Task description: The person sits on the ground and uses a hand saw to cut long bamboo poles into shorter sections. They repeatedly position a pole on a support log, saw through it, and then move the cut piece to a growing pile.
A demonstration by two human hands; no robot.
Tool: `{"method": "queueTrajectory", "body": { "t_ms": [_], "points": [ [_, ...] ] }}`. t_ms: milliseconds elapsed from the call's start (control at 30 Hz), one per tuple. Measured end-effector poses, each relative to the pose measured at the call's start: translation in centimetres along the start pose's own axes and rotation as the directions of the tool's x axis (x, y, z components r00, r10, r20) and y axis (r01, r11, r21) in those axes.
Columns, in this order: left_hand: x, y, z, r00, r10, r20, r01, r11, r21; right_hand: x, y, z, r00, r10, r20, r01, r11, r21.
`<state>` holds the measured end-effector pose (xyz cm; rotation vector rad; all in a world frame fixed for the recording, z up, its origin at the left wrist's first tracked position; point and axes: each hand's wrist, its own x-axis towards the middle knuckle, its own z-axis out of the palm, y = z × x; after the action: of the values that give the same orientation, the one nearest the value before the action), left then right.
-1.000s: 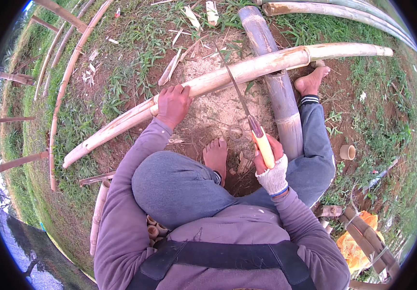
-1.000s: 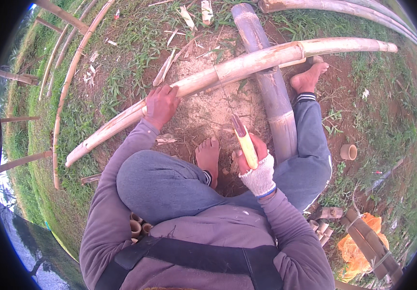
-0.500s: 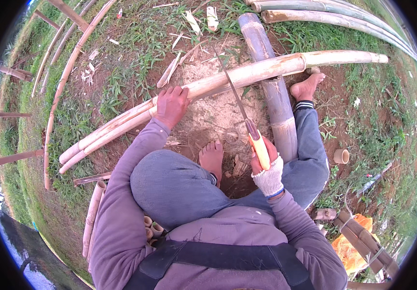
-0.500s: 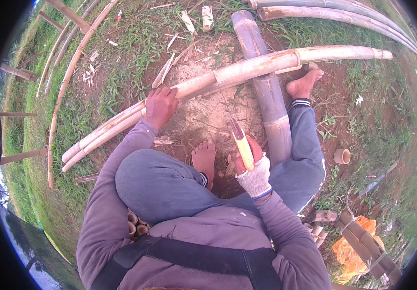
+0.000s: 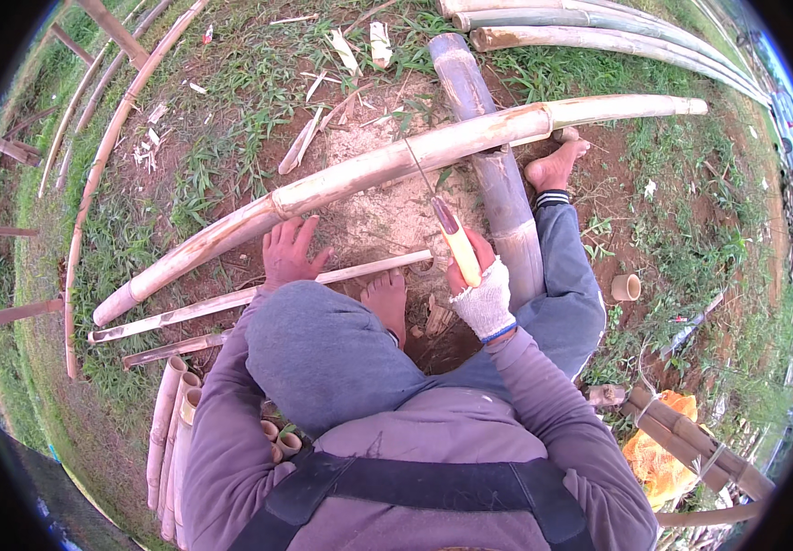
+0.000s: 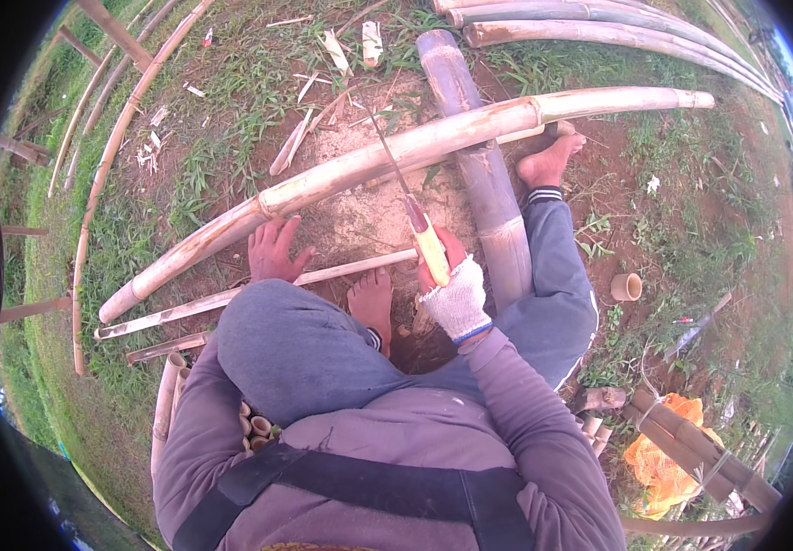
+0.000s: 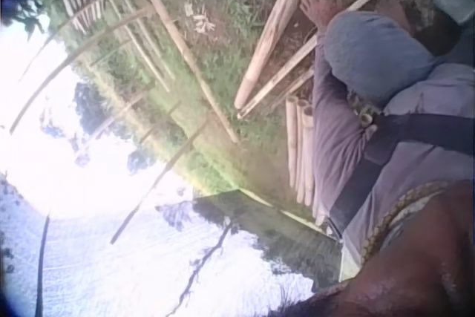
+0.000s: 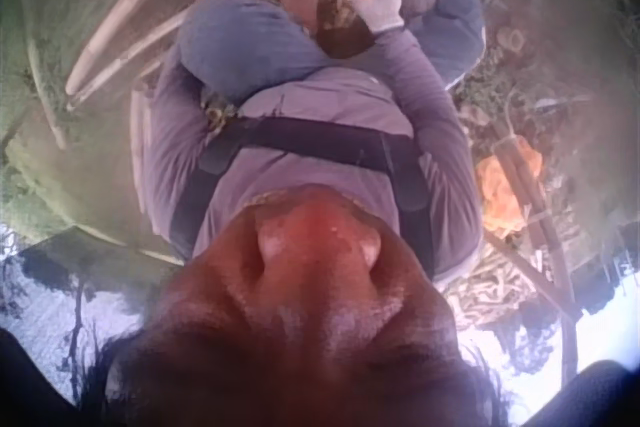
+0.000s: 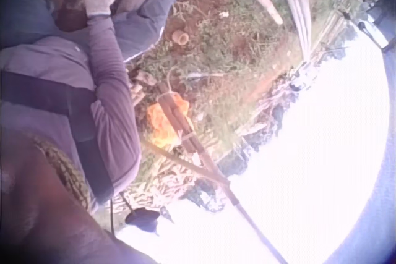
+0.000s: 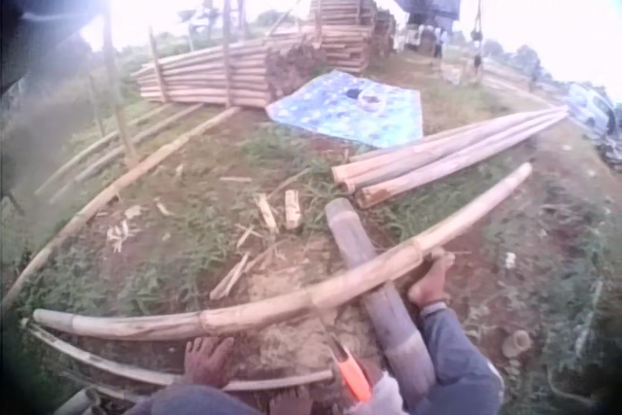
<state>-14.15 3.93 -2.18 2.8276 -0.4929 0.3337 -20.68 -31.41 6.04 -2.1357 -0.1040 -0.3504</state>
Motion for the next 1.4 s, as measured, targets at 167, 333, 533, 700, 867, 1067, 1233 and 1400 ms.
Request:
{"method": "queueTrajectory", "body": {
  "t_ms": [167, 333, 533, 700, 867, 1067, 1233, 1400],
  "points": [
    [2.9, -7.4, -1.6, 0.984, -0.157, -0.079, 0.175, 0.921, 0.349, 0.1, 0.1, 0.0, 1.0, 0.021, -0.02, -0.021, 1.0, -0.005],
    [4.0, -10.8, -0.3, 0.936, -0.3, 0.184, 0.272, 0.948, 0.163, 1.0, -1.0, -0.9, 0.995, 0.103, 0.019, -0.104, 0.991, 0.081],
    [2.4, -9.5, -0.4, 0.916, -0.334, 0.221, 0.311, 0.941, 0.134, 1.2, -2.3, -1.9, 0.956, 0.289, 0.043, -0.291, 0.924, 0.249],
    [1.6, -8.7, -0.8, 0.891, -0.365, 0.27, 0.335, 0.93, 0.151, 0.7, -2.0, -1.3, 0.987, 0.158, 0.013, -0.158, 0.972, 0.176],
    [1.8, -8.7, -0.5, 0.861, -0.406, 0.306, 0.365, 0.913, 0.184, 0.7, -2.2, -1.0, 0.991, 0.134, 0.027, -0.137, 0.975, 0.176],
    [2.1, -8.6, -0.6, 0.885, -0.379, 0.27, 0.34, 0.923, 0.179, -1.1, -1.5, -1.2, 0.998, 0.066, -0.022, -0.065, 0.997, 0.039],
    [1.3, -8.7, -0.3, 0.889, -0.379, 0.259, 0.344, 0.923, 0.17, -7.1, -4.0, -4.9, 0.966, 0.246, 0.078, -0.256, 0.95, 0.179],
    [1.9, -8.4, -0.3, 0.876, -0.399, 0.272, 0.358, 0.914, 0.189, -2.7, -1.8, -1.4, 0.999, 0.033, -0.027, -0.033, 0.999, 0.013]
  ]
}}
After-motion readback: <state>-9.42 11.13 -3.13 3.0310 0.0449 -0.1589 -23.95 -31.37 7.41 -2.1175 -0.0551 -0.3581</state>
